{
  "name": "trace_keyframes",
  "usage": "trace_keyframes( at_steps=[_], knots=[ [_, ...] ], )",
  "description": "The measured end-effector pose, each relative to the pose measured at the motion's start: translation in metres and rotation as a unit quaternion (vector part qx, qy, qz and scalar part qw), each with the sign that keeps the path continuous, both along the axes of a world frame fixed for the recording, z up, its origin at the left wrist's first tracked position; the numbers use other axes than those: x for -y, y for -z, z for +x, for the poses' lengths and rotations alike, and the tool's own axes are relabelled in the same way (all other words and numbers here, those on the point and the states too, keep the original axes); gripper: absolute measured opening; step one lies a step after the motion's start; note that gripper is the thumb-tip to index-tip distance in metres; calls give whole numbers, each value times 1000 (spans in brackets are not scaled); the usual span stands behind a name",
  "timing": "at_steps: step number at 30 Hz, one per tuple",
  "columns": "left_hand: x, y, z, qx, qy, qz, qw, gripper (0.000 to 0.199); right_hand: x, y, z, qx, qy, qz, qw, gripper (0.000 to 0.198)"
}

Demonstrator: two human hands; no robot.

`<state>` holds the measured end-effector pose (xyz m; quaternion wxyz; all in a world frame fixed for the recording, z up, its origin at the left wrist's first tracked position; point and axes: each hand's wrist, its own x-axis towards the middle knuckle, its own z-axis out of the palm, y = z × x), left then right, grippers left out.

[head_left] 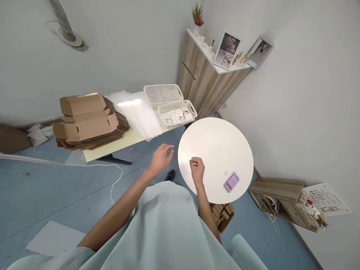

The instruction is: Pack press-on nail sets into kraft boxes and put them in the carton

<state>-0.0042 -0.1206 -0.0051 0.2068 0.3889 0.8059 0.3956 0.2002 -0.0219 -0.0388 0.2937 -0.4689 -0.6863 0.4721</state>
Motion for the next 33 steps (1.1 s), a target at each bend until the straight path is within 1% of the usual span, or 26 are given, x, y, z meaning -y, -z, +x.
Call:
trace_keyframes(
  at_steps=[2, 5, 10, 13, 16, 19, 22, 24, 27, 30, 33],
  knots=[
    [-12, 2, -26, 1, -7, -9, 1000, 32, -12, -4, -23, 4, -12, 0, 1000, 15],
    [-31, 11, -58, 6, -3, -19, 1000, 33, -26, -10, -47, 12, -17, -3, 1000, 15],
    [-72, 37, -106, 10, 31, -42, 999, 36, -33, -14, -71, 37, 1, -12, 999, 17],
    [-101, 56, -139, -15, 71, -60, 996, 40, -32, -17, -86, 56, 36, -14, 998, 17],
    [-131, 74, -173, -38, 119, -112, 986, 46, -26, -22, -105, 70, 77, -21, 994, 16],
    [-158, 90, -199, -55, 179, -179, 966, 50, -19, -27, -125, 75, 109, -27, 991, 16],
    [-179, 105, -216, -89, 245, -225, 939, 49, -11, -30, -141, 81, 142, -34, 986, 18],
    [-185, 115, -222, -113, 281, -233, 924, 48, -5, -30, -147, 87, 166, -38, 982, 18],
    [-181, 125, -226, -135, 317, -209, 915, 46, 3, -31, -152, 98, 190, -50, 976, 19],
    [-166, 131, -228, -129, 320, -165, 924, 44, 8, -32, -156, 109, 204, -63, 971, 21],
    [-154, 129, -226, -117, 304, -153, 933, 45, 7, -35, -161, 118, 210, -64, 968, 21]
  ],
)
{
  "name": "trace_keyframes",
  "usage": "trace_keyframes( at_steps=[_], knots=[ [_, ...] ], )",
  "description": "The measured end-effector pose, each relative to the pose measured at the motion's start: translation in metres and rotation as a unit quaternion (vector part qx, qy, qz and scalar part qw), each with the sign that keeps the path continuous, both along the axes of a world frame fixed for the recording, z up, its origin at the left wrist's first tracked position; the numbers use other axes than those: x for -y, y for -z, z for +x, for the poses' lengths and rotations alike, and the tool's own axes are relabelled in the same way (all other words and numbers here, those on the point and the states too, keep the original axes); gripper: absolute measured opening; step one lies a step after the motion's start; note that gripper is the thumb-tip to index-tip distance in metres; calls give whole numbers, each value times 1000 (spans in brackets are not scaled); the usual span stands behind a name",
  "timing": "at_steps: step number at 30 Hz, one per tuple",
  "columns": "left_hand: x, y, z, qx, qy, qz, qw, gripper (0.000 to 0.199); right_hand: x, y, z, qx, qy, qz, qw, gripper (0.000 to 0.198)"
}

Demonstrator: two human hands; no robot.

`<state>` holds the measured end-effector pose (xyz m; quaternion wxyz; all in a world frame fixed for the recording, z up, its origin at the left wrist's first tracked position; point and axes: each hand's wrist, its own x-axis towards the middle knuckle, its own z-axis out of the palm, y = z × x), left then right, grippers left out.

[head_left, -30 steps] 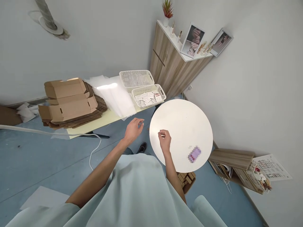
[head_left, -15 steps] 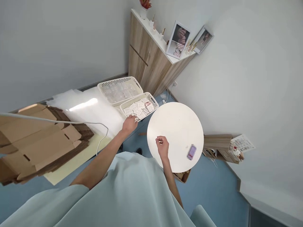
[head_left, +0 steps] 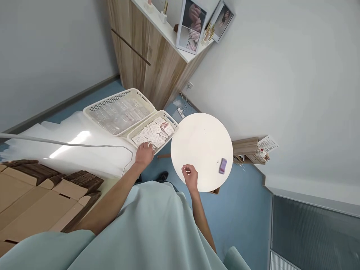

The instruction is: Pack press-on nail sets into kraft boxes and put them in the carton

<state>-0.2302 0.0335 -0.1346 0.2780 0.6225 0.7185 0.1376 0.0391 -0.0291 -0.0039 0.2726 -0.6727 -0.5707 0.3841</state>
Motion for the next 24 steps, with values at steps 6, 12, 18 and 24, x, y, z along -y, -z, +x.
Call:
trace_keyframes(
  at_steps=[6, 12, 18, 24],
  knots=[
    [-28, -10, -3, 24, -35, -8, 999, 59, -5, -5, -15, 13, 6, -1, 1000, 22],
    [-100, -4, -12, 62, -30, 3, 998, 77, 9, -12, -17, 35, 41, 0, 999, 25],
    [-125, 8, -15, 19, 22, -29, 999, 72, 32, -15, -6, 48, 106, -10, 993, 27],
    [-123, 13, -13, -16, 43, -16, 999, 75, 30, -14, -2, 47, 116, -7, 992, 25]
  ],
)
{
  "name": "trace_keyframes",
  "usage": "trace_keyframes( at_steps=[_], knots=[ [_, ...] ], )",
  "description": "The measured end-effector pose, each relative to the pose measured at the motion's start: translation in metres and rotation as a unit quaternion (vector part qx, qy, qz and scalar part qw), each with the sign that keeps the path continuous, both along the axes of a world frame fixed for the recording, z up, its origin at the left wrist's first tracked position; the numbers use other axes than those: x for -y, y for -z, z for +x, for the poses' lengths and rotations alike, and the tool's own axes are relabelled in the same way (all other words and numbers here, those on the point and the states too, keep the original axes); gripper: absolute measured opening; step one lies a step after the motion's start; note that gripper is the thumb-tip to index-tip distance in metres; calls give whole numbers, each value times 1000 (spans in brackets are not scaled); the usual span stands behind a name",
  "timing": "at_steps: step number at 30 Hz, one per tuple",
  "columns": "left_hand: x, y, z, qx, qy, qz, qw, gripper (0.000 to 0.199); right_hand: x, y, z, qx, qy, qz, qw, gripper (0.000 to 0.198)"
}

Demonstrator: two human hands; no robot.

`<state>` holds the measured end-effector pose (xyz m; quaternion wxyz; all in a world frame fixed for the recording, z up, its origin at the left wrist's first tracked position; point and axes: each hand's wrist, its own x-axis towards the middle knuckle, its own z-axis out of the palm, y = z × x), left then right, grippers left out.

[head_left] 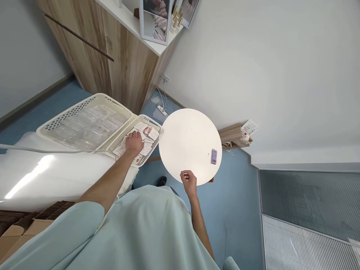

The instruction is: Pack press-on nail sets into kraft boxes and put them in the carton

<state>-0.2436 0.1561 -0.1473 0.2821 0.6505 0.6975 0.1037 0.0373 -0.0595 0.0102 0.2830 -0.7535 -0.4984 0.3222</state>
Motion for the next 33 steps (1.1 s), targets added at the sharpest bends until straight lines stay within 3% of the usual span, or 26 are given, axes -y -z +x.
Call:
trace_keyframes(
  at_steps=[4, 8, 13, 16, 19, 23, 26, 29, 33],
  knots=[
    [-4, -1, 3, -6, 11, -14, 1000, 79, -8, -2, 2, -3, -29, 6, 1000, 21],
    [-3, -9, 7, 18, -29, -14, 999, 86, -10, 1, 13, -8, -45, 4, 999, 20],
    [13, -37, 21, 32, -113, -8, 993, 86, -20, 13, 38, -30, -64, 10, 997, 21],
    [28, -59, 39, 130, -182, 1, 975, 89, -35, 17, 51, -51, -95, 22, 994, 20],
    [44, -82, 68, 318, -227, -32, 920, 87, -55, 15, 63, -73, -132, 44, 988, 18],
    [66, -107, 123, 608, -164, -136, 765, 63, -84, 4, 82, -101, -162, 73, 979, 17],
    [84, -121, 170, 691, -145, -207, 677, 59, -101, -8, 99, -113, -175, 130, 969, 28],
    [100, -132, 209, 717, -135, -245, 639, 62, -111, -20, 120, -98, -215, 167, 957, 60],
    [112, -141, 241, 707, -125, -258, 646, 66, -108, -29, 146, -97, -247, 141, 954, 79]
  ],
)
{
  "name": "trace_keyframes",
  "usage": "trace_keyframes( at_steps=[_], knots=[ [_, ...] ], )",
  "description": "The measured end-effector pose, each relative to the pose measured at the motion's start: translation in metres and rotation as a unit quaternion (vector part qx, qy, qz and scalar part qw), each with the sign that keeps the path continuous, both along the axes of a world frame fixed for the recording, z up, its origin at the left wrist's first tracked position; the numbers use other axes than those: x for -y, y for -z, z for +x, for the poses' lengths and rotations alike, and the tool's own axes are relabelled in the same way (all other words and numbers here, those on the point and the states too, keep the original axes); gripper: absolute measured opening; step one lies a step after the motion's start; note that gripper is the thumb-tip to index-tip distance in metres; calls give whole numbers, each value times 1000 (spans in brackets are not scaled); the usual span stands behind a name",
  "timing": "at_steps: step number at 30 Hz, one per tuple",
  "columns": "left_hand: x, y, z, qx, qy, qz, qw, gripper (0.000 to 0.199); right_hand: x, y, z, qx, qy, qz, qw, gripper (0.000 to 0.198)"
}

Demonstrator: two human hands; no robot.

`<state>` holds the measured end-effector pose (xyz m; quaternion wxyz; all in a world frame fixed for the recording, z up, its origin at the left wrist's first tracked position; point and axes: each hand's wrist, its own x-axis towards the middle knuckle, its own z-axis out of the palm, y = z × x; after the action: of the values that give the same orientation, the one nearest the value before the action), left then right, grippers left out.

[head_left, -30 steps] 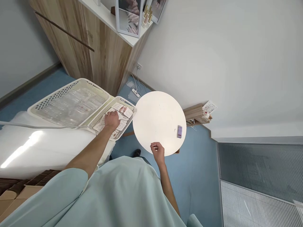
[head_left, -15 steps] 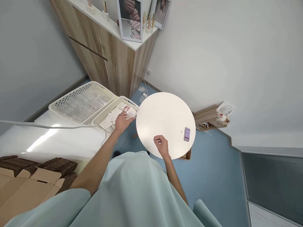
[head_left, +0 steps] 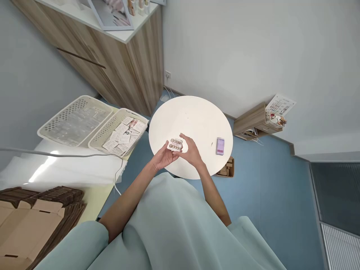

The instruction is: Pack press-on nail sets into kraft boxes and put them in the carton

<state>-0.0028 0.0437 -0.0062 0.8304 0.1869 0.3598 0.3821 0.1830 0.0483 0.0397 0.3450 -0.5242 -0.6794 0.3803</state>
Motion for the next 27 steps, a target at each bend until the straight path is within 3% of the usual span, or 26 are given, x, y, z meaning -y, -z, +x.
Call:
trace_keyframes(
  at_steps=[5, 11, 17, 21, 27],
  knots=[
    [6, -3, 19, -43, 20, 6, 999, 69, 14, 1, 19, 5, 9, -10, 1000, 82],
    [8, 5, 29, -34, 18, 1, 999, 57, 19, 7, 26, 22, -1, 17, 1000, 87],
    [10, 6, 32, -63, 22, 28, 997, 51, 16, -1, 21, 122, -46, 27, 991, 93],
    [12, -3, 29, -100, -2, 27, 995, 52, 16, -5, 20, 160, -63, 26, 985, 91],
    [10, -9, 18, -123, -72, -29, 989, 49, 19, -9, 29, 142, -28, 30, 989, 96]
  ],
)
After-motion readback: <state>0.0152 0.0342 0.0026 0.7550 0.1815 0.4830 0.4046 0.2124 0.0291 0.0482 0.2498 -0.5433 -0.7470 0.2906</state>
